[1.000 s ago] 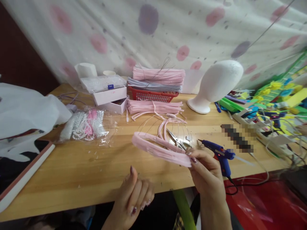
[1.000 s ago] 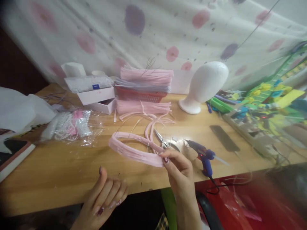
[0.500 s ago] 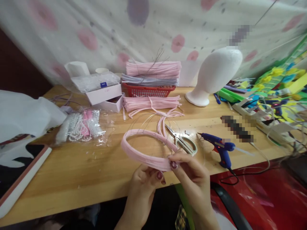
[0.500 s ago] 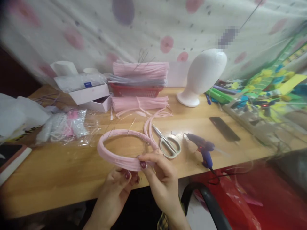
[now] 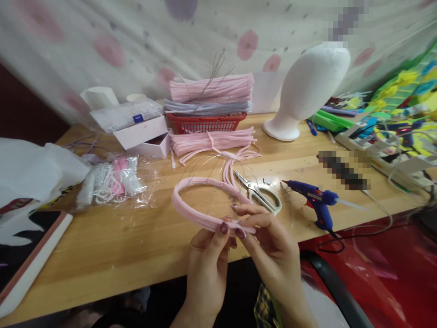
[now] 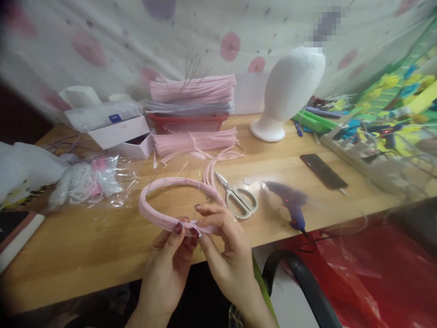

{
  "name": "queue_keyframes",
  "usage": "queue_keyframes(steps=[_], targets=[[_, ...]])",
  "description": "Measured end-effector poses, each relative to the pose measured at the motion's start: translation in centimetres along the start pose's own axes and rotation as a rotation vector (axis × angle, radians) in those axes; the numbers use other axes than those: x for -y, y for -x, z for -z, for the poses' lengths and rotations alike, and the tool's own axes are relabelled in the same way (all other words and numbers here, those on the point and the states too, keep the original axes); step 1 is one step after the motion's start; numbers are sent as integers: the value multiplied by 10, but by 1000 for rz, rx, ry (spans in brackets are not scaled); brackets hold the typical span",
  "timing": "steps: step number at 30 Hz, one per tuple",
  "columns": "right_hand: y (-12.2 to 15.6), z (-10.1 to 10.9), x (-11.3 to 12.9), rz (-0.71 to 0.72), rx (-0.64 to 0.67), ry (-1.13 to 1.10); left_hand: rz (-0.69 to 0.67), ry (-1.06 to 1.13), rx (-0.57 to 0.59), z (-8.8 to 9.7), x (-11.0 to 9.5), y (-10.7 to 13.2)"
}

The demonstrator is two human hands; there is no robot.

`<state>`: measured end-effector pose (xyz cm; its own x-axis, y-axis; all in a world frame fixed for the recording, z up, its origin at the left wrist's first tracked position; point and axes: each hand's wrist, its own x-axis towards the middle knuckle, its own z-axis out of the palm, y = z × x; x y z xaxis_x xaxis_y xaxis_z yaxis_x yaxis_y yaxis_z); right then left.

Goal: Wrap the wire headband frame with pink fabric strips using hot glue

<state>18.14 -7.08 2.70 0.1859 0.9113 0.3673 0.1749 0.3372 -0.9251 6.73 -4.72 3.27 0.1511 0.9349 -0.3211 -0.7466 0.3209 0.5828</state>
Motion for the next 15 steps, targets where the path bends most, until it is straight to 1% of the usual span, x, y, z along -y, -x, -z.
queue_keyframes(steps=[3,5,9,15], targets=[[4,7,3,60,-14,153,-9,-25,-49,-1,0,1],[6,10,4,100,-27,198,5,-40,-60,0,0,1],[8,8,3,122,-50,212,36,-33,-43,2,1,0],[8,4,-2,88,-80,221,16,-55,-25,8,1,0]])
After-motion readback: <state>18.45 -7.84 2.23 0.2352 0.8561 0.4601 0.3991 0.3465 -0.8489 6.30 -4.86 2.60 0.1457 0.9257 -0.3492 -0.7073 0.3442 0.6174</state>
